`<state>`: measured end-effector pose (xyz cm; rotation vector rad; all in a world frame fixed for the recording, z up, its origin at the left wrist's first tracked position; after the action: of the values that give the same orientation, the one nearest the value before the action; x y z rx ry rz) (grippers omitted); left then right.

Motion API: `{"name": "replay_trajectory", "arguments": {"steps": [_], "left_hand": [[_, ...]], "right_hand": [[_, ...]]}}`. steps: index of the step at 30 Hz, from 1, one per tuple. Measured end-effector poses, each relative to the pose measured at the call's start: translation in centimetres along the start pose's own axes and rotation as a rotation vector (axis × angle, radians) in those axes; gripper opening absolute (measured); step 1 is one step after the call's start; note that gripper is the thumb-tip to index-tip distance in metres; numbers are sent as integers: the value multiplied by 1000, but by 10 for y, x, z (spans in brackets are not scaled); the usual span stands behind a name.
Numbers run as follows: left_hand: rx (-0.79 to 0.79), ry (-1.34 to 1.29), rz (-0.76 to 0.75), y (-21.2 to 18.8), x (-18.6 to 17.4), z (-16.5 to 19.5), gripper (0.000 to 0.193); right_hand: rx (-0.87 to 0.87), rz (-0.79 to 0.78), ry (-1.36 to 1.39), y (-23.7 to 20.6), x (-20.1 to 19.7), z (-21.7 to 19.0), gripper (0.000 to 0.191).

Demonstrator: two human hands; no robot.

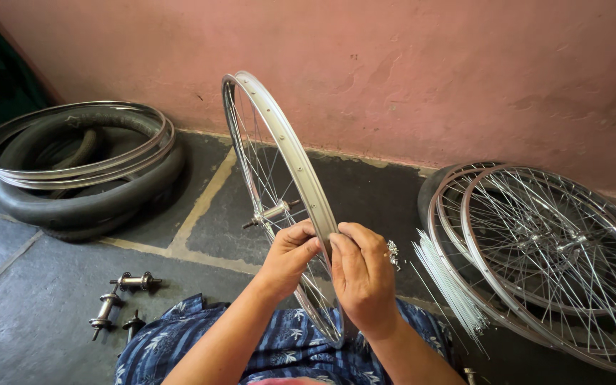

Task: The person inserts bicycle spokes into the hub and rim, then secures them with nuts. They repeat this process for multiple spokes, occasionally rotating the wheel to access different sections.

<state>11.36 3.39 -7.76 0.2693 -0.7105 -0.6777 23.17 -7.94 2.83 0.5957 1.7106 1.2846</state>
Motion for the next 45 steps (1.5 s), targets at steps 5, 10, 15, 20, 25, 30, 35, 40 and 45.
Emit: {"name": "replay_trajectory", "arguments": {"steps": [5, 10, 15, 20, 25, 30, 35, 40, 45], "left_hand": [[-12, -3, 7, 1, 0, -1, 15], [15, 5, -14, 4, 0, -3, 16], [13, -11, 4, 6, 2, -3, 14], [25, 39, 19, 5, 2, -5, 13], [2, 10, 26, 1, 1, -6, 15], [2, -3, 13, 0, 2, -3, 16], [-4, 20, 26, 0, 2, -2, 16], [-2, 21, 46, 2, 3, -4, 16], [-21, 50, 7, 1, 5, 4, 17]], "right_hand": [[-21, -51, 38, 3, -5, 1, 26], [-21, -43, 17, 4, -4, 1, 25], [-33, -42, -30, 3, -1, 3, 24], [-27, -55, -13, 0, -2, 2, 26], [-31, -73, -6, -2, -4, -1, 29], [13, -31, 29, -3, -2, -1, 26], [7, -46, -3, -3, -2, -3, 27], [-7, -77, -23, -2, -3, -4, 29], [-3, -75, 8, -9, -5, -8, 30]]}}
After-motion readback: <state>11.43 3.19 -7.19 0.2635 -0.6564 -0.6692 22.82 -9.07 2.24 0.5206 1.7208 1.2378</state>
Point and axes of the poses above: each hand's wrist, its own y-axis towards the middle knuckle, its own x-axis out of the palm, z = x × y, the point moved 1 cm from there along y, towards the middle knuckle, and after that the axes turned 1 degree about -y, right-handed, at the moved point
